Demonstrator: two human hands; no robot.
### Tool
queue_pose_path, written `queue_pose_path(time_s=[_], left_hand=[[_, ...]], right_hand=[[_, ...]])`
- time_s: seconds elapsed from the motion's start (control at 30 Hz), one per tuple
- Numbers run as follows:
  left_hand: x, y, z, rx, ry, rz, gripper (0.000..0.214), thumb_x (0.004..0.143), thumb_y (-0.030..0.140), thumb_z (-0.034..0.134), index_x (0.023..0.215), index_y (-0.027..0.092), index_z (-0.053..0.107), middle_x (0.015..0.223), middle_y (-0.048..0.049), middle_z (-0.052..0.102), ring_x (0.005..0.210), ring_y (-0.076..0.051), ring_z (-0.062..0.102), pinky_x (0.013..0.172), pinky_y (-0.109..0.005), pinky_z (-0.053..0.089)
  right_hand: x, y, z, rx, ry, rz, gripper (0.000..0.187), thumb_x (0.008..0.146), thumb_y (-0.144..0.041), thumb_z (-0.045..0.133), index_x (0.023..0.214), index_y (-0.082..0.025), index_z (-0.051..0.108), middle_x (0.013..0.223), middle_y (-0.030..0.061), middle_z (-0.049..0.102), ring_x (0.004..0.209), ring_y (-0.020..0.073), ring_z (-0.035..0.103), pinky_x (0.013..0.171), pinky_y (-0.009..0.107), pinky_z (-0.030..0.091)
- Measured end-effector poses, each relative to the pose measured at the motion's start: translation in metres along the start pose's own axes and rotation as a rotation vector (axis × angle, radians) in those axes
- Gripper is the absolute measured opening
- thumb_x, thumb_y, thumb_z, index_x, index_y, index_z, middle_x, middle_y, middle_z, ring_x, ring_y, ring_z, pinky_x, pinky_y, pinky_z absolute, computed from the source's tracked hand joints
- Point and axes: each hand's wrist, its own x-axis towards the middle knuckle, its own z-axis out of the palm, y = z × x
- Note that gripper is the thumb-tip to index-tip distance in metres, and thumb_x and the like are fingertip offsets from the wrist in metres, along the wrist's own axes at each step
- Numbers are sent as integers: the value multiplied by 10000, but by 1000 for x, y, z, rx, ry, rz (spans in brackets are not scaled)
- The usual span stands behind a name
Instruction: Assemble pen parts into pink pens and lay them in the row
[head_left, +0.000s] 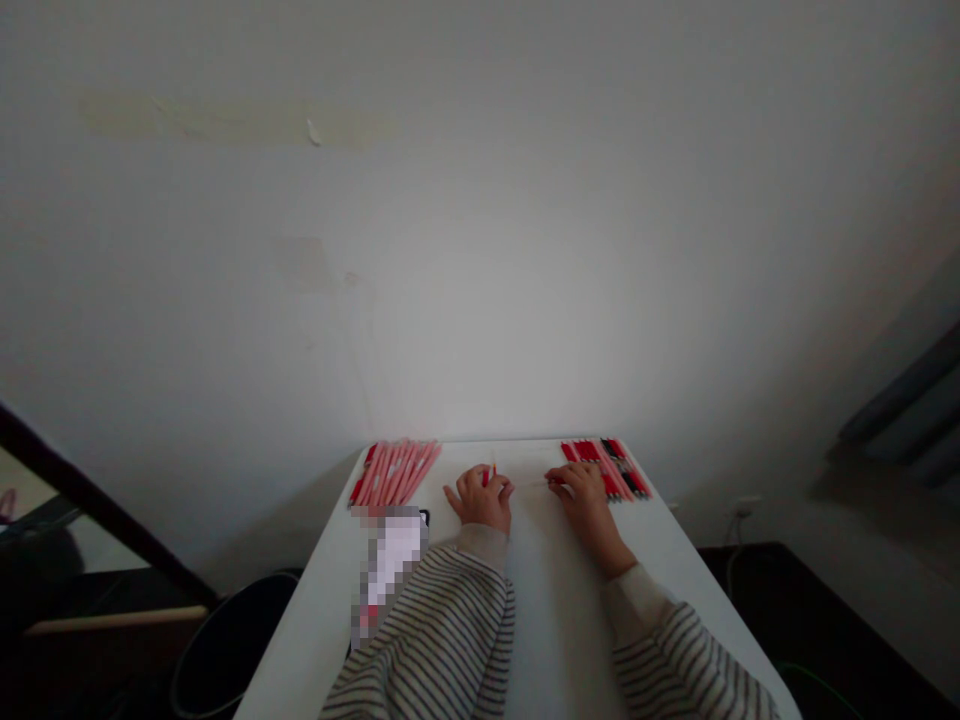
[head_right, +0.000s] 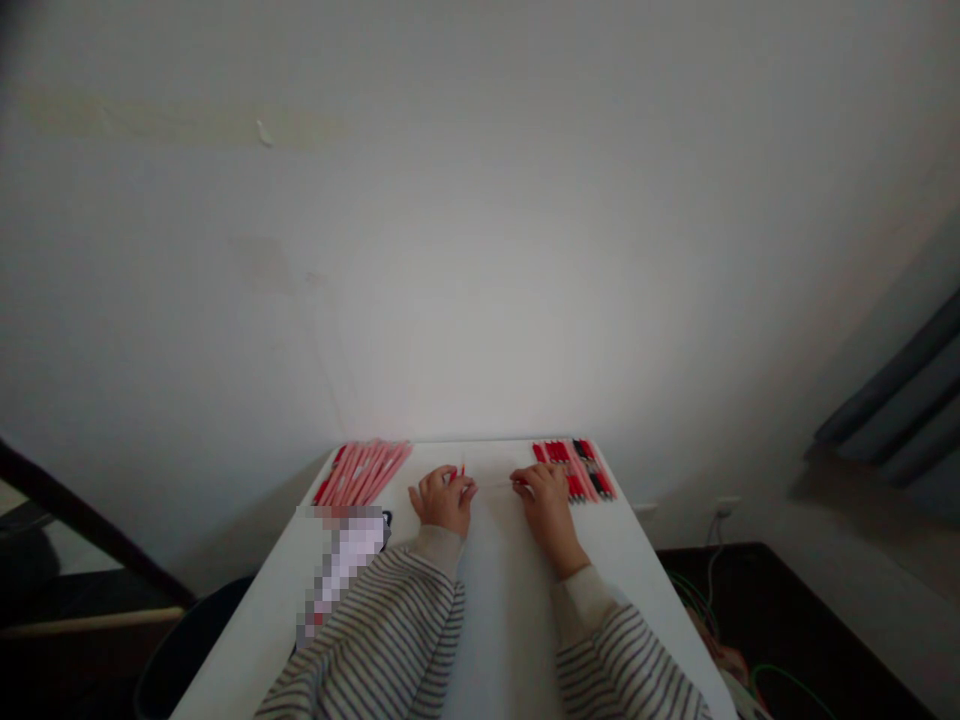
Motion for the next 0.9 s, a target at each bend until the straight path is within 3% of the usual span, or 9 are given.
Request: queue_pose_path(time_s=[0.4, 0.57, 0.73, 0.9], left_hand=[[0, -2, -2, -40, -5, 23, 153, 757, 267, 641, 868, 359, 692, 1201, 13, 576, 1196, -231, 415, 1096, -614, 142], [0, -1, -3, -42, 11, 8, 129, 786, 307, 609, 868, 356, 696, 1190, 10, 591, 1186, -228, 431, 1095, -596, 164], [2, -2, 1, -15, 11, -4, 149, 814, 363, 567, 876, 332, 699, 1205, -5, 596, 1178, -238, 436, 1085, -597, 181], [2, -2, 2, -16, 29, -12, 143, 809, 360, 571, 862, 334, 702, 1199, -5, 598, 1166, -232, 440, 1087, -578, 190]], right_hand=[[-1, 1, 1, 3, -12, 20, 243, 911, -364, 479, 925, -259, 697, 869, 60, 634, 938, 235, 487, 829, 378, 360], [-1, 0, 1, -25, -13, 42, 298, 930, -390, 426, 929, -260, 695, 888, 69, 609, 911, 228, 485, 801, 371, 366], [-2, 0, 1, -11, -31, 35, 282, 917, -393, 454, 1106, -279, 630, 906, 57, 601, 942, 232, 486, 854, 396, 355], [-2, 0, 2, 1, -47, 25, 253, 905, -386, 471, 1057, -269, 636, 920, 56, 610, 942, 229, 499, 862, 397, 349]])
